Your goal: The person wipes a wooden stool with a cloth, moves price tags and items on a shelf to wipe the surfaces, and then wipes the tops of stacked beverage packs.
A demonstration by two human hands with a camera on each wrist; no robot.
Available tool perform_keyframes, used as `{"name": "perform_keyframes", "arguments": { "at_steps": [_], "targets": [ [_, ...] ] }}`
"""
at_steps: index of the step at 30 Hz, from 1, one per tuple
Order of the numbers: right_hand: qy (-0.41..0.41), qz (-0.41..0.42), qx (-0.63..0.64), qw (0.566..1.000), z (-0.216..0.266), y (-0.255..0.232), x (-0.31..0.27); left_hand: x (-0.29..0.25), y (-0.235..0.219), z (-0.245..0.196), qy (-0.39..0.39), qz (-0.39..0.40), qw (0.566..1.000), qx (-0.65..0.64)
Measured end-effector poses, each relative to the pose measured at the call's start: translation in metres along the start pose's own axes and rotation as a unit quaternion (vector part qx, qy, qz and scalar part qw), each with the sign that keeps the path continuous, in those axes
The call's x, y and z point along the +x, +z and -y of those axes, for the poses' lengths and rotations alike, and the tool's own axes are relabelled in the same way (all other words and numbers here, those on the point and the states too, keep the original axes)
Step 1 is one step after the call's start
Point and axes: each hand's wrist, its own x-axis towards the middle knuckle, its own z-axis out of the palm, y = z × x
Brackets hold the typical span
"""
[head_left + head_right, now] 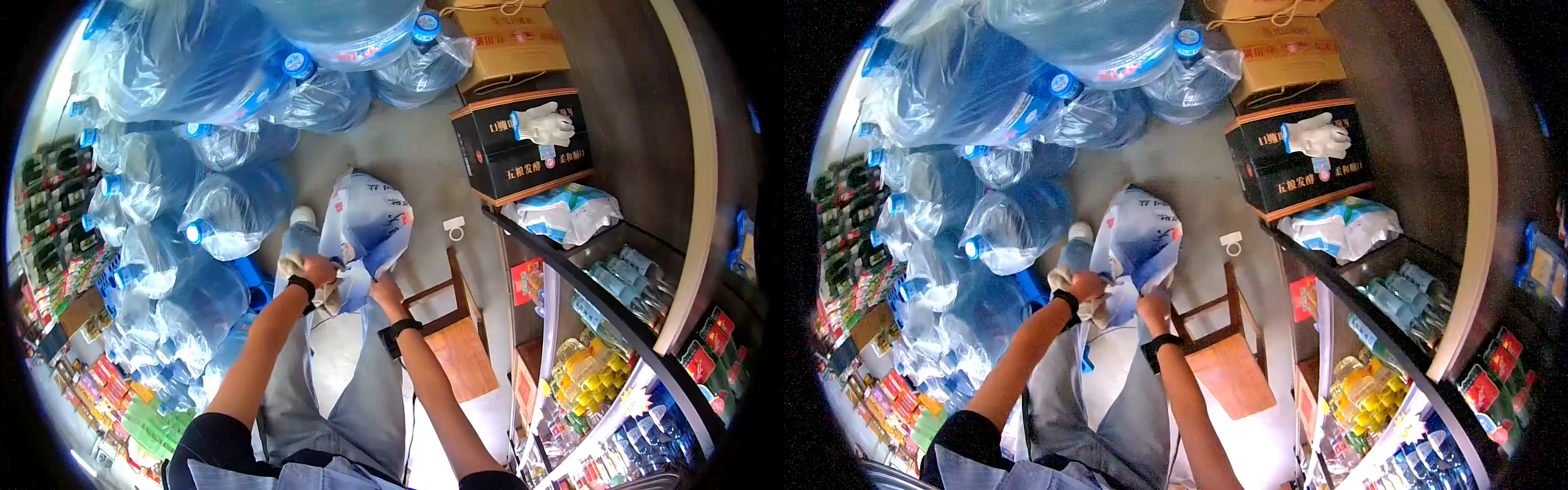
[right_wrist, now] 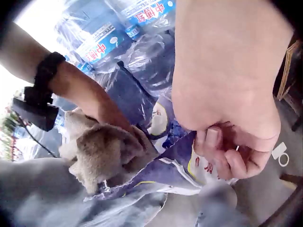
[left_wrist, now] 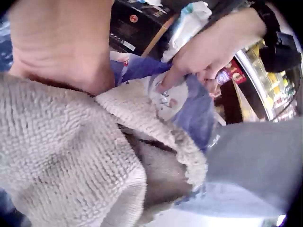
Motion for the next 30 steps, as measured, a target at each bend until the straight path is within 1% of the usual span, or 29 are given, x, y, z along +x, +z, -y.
{"name": "perform_keyframes", "arguments": {
  "at_steps": [1, 3, 5, 6, 7, 9, 11, 12, 13, 15, 16, 17, 18, 19, 20, 21, 22, 23, 24, 25, 26, 27, 28, 29, 30],
  "targets": [
    [0.013, 0.014, 0.017, 1.0, 0.004, -0.009, -0.008, 0.0, -0.001, 0.01, 0.062, -0.014, 0.998, 0.025],
    [0.04, 0.041, 0.05, 0.997, 0.015, -0.028, -0.026, -0.013, -0.024, 0.012, 0.044, -0.005, 0.998, 0.041],
    [0.006, 0.026, 0.027, 0.999, 0.013, -0.01, -0.005, -0.012, -0.024, 0.014, 0.051, 0.014, 0.996, 0.073],
    [-0.08, 0.003, -0.009, 0.997, -0.017, 0.044, 0.053, -0.02, -0.022, 0.019, 0.11, -0.062, 0.99, 0.067],
    [-0.103, -0.009, -0.057, 0.993, -0.013, 0.035, 0.042, -0.007, -0.006, 0.023, 0.088, -0.058, 0.993, 0.052],
    [-0.144, -0.04, -0.154, 0.977, -0.002, 0.011, 0.015, -0.022, -0.017, 0.029, 0.066, -0.06, 0.996, -0.009],
    [-0.237, -0.073, -0.19, 0.95, -0.065, 0.071, 0.089, -0.037, -0.044, 0.045, 0.053, -0.047, 0.997, -0.034],
    [-0.092, -0.031, -0.011, 0.995, -0.029, 0.016, 0.039, -0.031, -0.044, 0.057, 0.061, -0.084, 0.993, -0.049],
    [0.058, -0.044, 0.174, 0.982, 0.006, -0.042, -0.013, -0.048, -0.067, 0.066, 0.053, -0.11, 0.987, -0.108],
    [0.0, -0.077, 0.327, 0.942, -0.016, -0.029, 0.038, -0.057, -0.09, 0.084, 0.035, -0.148, 0.964, -0.219],
    [0.018, -0.003, 0.421, 0.907, 0.002, -0.055, 0.029, -0.058, -0.107, 0.098, 0.029, -0.162, 0.96, -0.226],
    [0.036, -0.002, 0.426, 0.904, 0.063, -0.114, -0.052, -0.06, -0.118, 0.106, 0.008, -0.187, 0.946, -0.267],
    [0.006, 0.035, 0.443, 0.896, 0.036, -0.109, -0.016, -0.065, -0.124, 0.104, -0.008, -0.202, 0.929, -0.31],
    [-0.022, 0.069, 0.46, 0.885, 0.003, -0.107, 0.018, -0.052, -0.121, 0.113, -0.022, -0.18, 0.922, -0.344],
    [-0.025, 0.064, 0.456, 0.887, 0.003, -0.126, 0.018, -0.057, -0.132, 0.124, -0.028, -0.181, 0.912, -0.368],
    [-0.043, 0.054, 0.457, 0.887, 0.015, -0.144, 0.02, -0.063, -0.139, 0.137, -0.038, -0.182, 0.903, -0.388],
    [-0.061, 0.047, 0.463, 0.883, 0.033, -0.158, 0.019, -0.062, -0.137, 0.144, -0.041, -0.183, 0.904, -0.383],
    [-0.074, 0.042, 0.47, 0.878, 0.049, -0.163, 0.015, -0.061, -0.129, 0.147, -0.036, -0.227, 0.889, -0.395],
    [-0.037, 0.043, 0.414, 0.908, 0.086, -0.179, -0.014, -0.063, -0.122, 0.151, -0.03, -0.27, 0.873, -0.405],
    [-0.002, 0.043, 0.354, 0.934, 0.126, -0.201, -0.039, -0.072, -0.123, 0.152, -0.033, -0.27, 0.876, -0.398],
    [-0.102, -0.003, 0.245, 0.964, 0.119, -0.2, -0.002, -0.089, -0.124, 0.147, -0.077, -0.26, 0.861, -0.43],
    [-0.12, -0.015, 0.235, 0.964, 0.119, -0.194, 0.0, -0.104, -0.116, 0.14, -0.122, -0.243, 0.846, -0.459],
    [-0.138, -0.027, 0.226, 0.964, 0.119, -0.19, 0.002, -0.104, -0.105, 0.137, -0.149, -0.194, 0.846, -0.474],
    [-0.089, -0.014, 0.315, 0.945, 0.147, -0.201, -0.019, -0.1, -0.098, 0.129, -0.152, -0.194, 0.848, -0.469],
    [-0.116, -0.099, 0.189, 0.97, 0.14, -0.19, 0.027, -0.096, -0.092, 0.121, -0.168, -0.201, 0.85, -0.458]
  ]
}}
